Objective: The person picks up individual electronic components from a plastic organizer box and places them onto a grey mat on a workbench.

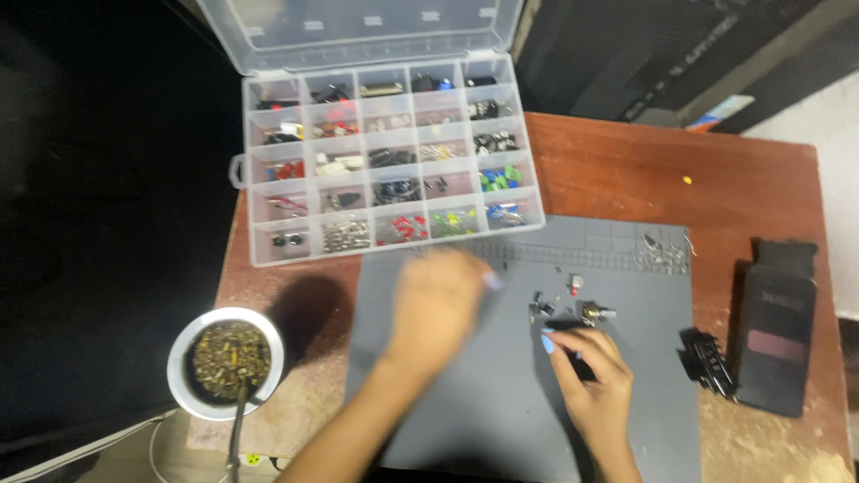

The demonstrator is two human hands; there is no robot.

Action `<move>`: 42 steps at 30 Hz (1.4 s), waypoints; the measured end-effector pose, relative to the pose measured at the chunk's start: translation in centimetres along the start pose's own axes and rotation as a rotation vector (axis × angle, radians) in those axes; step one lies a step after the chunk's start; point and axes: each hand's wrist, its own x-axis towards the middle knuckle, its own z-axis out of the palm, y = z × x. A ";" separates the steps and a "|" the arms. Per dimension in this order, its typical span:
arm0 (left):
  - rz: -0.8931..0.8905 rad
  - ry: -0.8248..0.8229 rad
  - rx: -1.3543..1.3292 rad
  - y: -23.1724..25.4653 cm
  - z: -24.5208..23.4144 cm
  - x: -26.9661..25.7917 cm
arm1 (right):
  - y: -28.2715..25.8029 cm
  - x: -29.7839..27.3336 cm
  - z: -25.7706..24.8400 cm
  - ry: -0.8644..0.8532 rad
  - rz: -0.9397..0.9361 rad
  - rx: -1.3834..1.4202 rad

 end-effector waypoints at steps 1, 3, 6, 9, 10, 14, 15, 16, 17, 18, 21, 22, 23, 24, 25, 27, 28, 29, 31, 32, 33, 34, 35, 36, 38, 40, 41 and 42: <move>-0.057 0.088 0.049 -0.9 -1.2 0.8 | -0.2 0.1 0.0 0.010 0.002 0.008; -0.079 0.175 0.096 -2.9 -3.2 1.9 | -0.5 0.3 -0.1 0.005 0.012 0.010; -0.162 0.300 0.230 -5.4 -4.2 3.2 | -0.3 0.0 0.0 0.005 0.028 0.006; -0.272 0.300 0.360 -7.5 -3.3 3.7 | 0.0 -0.2 0.1 0.017 0.013 -0.021; -0.322 0.267 0.414 -8.2 -2.8 3.9 | 0.0 -0.1 0.1 0.024 -0.018 -0.034; -0.351 0.235 0.458 -8.9 -2.0 3.9 | 0.7 -0.3 0.6 0.002 -0.110 -0.113; -0.351 0.225 0.459 -8.8 -1.9 4.0 | 0.9 -0.4 0.7 -0.022 -0.105 -0.152; -0.352 0.216 0.462 -8.8 -2.0 4.0 | 1.0 -0.5 0.8 -0.046 -0.100 -0.191; -0.352 0.215 0.459 -8.8 -2.0 4.1 | 1.1 -0.6 1.0 -0.047 -0.099 -0.193; -0.333 0.223 0.466 -8.9 -2.0 4.1 | 1.2 -0.7 1.1 -0.052 -0.107 -0.233; -0.314 0.219 0.475 -8.8 -2.1 4.0 | 1.4 -0.8 1.4 -0.063 -0.132 -0.282; -0.312 0.208 0.480 -8.8 -2.1 4.0 | 1.5 -0.8 1.5 -0.066 -0.147 -0.289; -0.313 0.207 0.479 -8.7 -2.3 4.0 | 1.2 -0.6 1.4 -0.067 -0.147 -0.290; -0.301 0.210 0.482 -8.5 -2.3 3.9 | 1.0 -0.5 1.2 -0.081 -0.184 -0.290; -0.288 0.213 0.485 -8.4 -2.3 3.8 | 0.8 -0.4 1.1 -0.094 -0.221 -0.290; -0.302 0.219 0.456 -7.7 -2.7 3.6 | 1.1 -0.5 0.9 -0.129 -0.228 -0.288; -0.316 0.227 0.428 -7.3 -2.9 3.5 | 1.2 -0.5 0.9 -0.162 -0.237 -0.286; -0.318 0.224 0.428 -6.3 -3.5 3.3 | 1.0 -0.5 0.9 -0.166 -0.234 -0.285; -0.252 0.240 0.286 -4.3 -4.8 2.8 | 0.7 -0.3 0.8 -0.122 -0.226 -0.198; -0.253 0.236 0.285 -3.5 -4.8 2.2 | 0.5 -0.3 0.8 -0.125 -0.222 -0.197; -0.184 0.193 0.204 -2.6 -4.9 1.5 | 0.3 -0.2 0.7 -0.132 -0.240 -0.174; -0.112 0.151 0.122 -1.7 -4.9 0.9 | 0.2 -0.1 0.6 -0.136 -0.258 -0.151; -0.111 0.147 0.120 -1.0 -4.4 0.1 | 0.2 -0.2 0.6 -0.135 -0.253 -0.151; -0.095 0.081 0.062 -0.4 -3.8 -0.7 | 0.2 -0.1 0.7 -0.146 -0.263 -0.167; -0.079 0.012 0.001 0.7 -2.8 -1.9 | 0.3 -0.2 0.7 -0.156 -0.269 -0.182; -0.060 -0.053 -0.117 1.5 -2.0 -2.8 | 0.3 -0.2 0.8 -0.152 -0.281 -0.194; -0.061 -0.055 -0.117 1.6 -1.8 -2.9 | 0.3 -0.1 0.8 -0.153 -0.280 -0.193; -0.022 -0.130 -0.113 1.7 -1.5 -3.1 | 0.3 -0.1 0.7 -0.155 -0.288 -0.189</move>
